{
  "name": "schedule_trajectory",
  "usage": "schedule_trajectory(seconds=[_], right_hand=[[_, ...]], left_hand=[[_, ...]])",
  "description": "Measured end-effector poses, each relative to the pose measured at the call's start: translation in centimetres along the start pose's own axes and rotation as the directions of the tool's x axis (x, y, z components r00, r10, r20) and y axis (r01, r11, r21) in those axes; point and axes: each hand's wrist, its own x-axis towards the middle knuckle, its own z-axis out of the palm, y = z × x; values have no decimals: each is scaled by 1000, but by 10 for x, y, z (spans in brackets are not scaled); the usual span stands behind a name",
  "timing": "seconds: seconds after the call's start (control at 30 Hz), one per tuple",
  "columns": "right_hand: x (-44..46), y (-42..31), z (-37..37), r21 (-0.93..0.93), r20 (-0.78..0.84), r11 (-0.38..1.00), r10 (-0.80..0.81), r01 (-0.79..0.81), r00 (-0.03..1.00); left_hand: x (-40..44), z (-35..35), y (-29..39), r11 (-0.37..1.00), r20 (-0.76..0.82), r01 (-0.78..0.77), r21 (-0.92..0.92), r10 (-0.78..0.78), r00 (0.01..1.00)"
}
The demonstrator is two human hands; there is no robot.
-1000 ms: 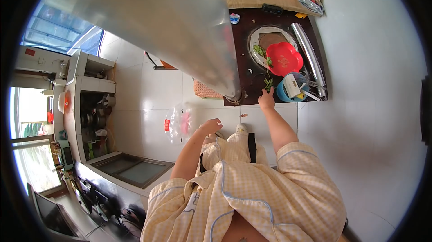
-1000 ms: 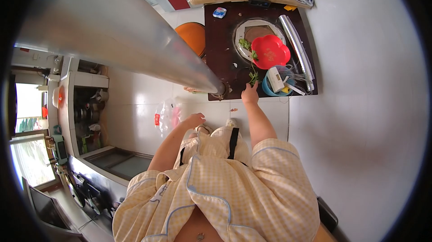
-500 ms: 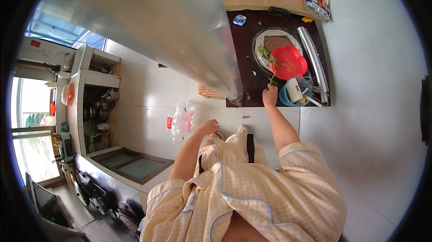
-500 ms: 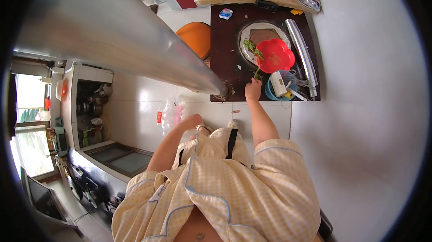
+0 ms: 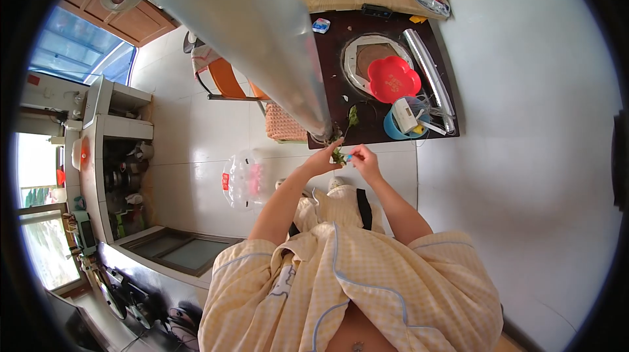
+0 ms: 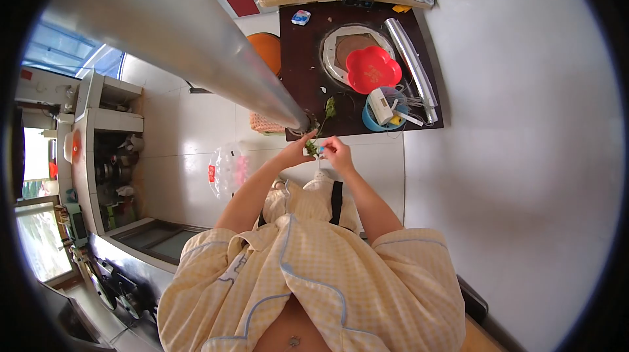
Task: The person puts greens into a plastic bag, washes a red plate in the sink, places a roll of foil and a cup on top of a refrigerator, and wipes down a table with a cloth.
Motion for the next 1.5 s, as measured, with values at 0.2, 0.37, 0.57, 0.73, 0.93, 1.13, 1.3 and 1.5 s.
schedule_trajectory(seconds=[0.2, 0.37, 0.57, 0.73, 0.93, 1.13, 1.3, 1.5], right_hand=[[-2, -9, 34, 12, 298, 989, 136, -146, 945], [15, 5, 76, -108, 366, 976, 218, -191, 905], [30, 27, 146, -394, 464, 893, 396, -216, 793], [35, 55, 218, -544, 577, 827, 491, -142, 653], [41, 92, 300, -711, 554, 699, 624, -76, 552], [74, 176, 377, -808, 560, 550, 602, 213, 569], [106, 271, 435, -758, 645, 478, 451, 444, 617], [183, 420, 533, -806, 586, 380, 620, 454, 522]], left_hand=[[-7, 9, -53, 981, -145, -78, 179, 104, 984], [-51, -2, -102, 951, -291, 166, -262, -242, 926], [-127, -18, -144, 584, -319, 8, -812, -455, 831], [-186, -19, -185, 365, -354, -155, -918, -580, 733], [-247, -29, -262, 245, -359, -264, -933, -690, 629], [-279, -47, -353, 32, -289, -444, -895, -800, 526], [-275, -34, -447, 1, -271, -551, -834, -872, 409], [-263, -23, -521, 103, -310, -642, -760, -925, 219]])
